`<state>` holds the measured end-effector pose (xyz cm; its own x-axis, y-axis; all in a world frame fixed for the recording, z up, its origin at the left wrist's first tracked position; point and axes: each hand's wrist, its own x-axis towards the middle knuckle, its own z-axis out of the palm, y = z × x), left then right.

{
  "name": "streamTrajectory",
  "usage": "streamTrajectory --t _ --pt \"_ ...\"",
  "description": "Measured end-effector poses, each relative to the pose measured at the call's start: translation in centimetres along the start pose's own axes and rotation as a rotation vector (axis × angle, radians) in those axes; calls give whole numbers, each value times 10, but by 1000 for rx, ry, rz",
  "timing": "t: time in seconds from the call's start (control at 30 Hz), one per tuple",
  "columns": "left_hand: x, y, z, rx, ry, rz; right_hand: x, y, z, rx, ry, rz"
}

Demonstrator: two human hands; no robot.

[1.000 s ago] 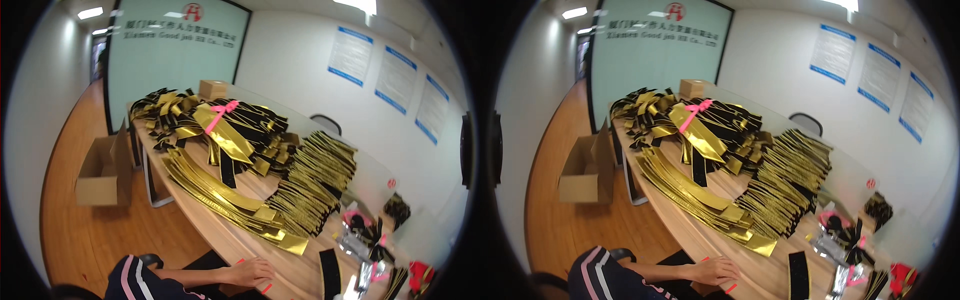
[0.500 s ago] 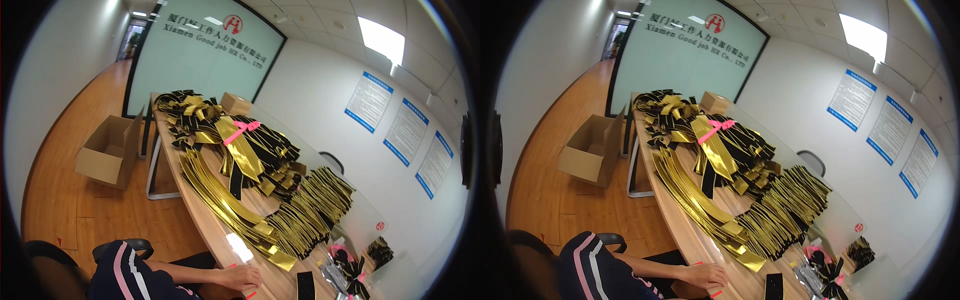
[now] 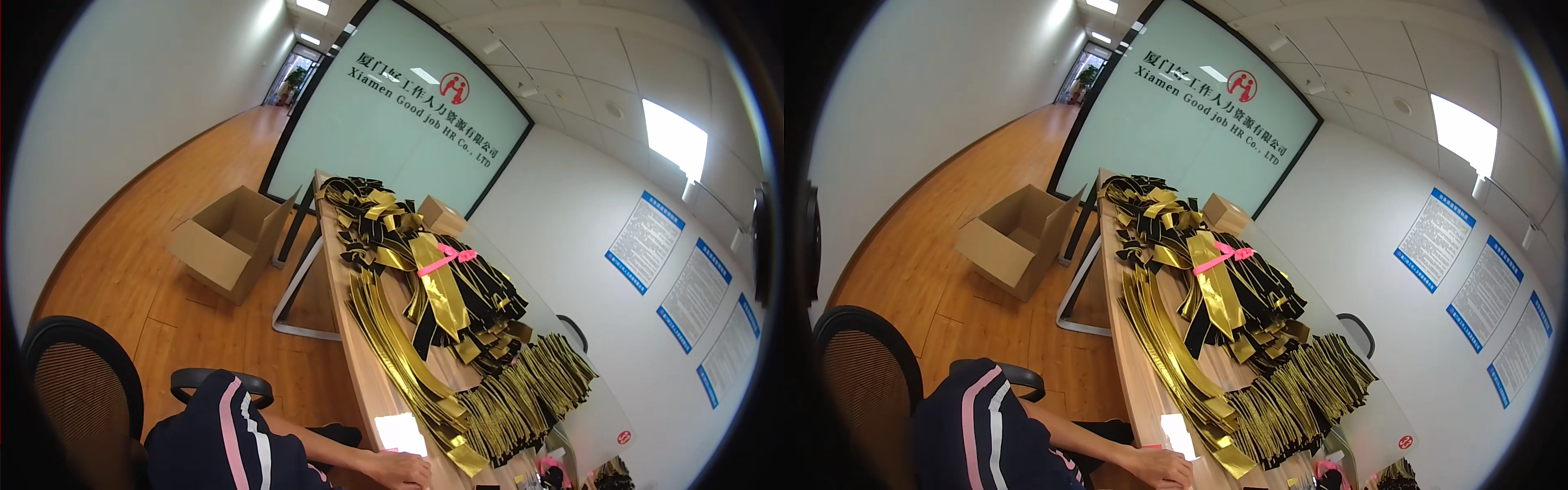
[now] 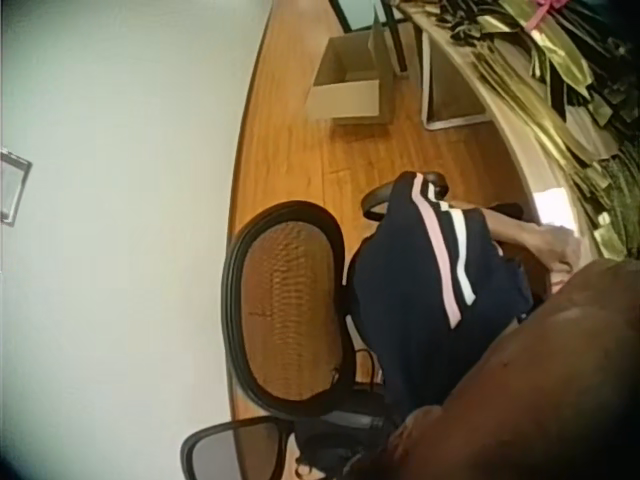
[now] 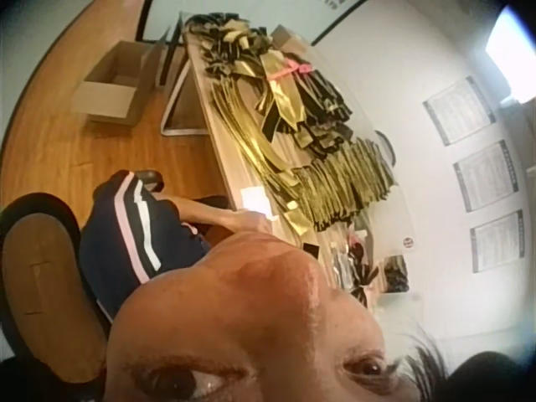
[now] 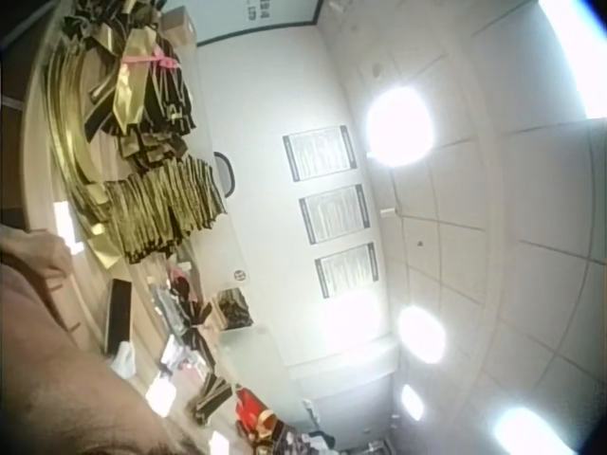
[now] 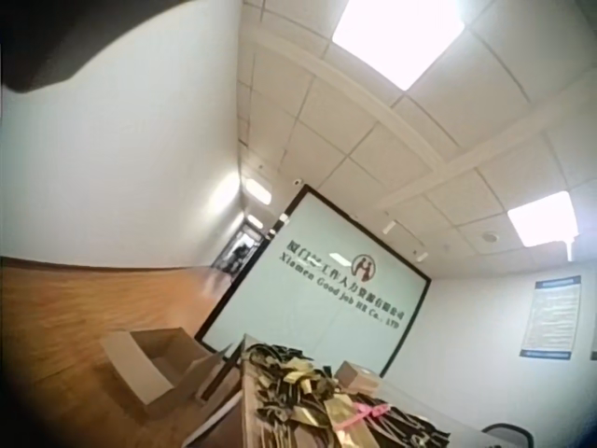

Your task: Applying black tape to gold metallic decorative strips at an assembly workbench.

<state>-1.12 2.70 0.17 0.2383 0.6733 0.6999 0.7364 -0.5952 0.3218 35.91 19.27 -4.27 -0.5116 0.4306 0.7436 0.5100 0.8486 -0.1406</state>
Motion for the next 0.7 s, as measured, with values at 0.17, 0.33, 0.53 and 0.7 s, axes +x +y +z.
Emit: streamTrajectory --t 0.17,0.33,0.53,0.7 --pt "4 4 -4 64 -43 -12 8 -13 -3 6 0 58" --pt "4 2 0 126 72 -33 28 -35 -5 9 -14 91" --pt "0 -14 9 87 -2 -101 49 -61 -19 -20 -54 136" --pt "-4 -18 30 109 71 -185 53 -74 -27 -50 -92 202"
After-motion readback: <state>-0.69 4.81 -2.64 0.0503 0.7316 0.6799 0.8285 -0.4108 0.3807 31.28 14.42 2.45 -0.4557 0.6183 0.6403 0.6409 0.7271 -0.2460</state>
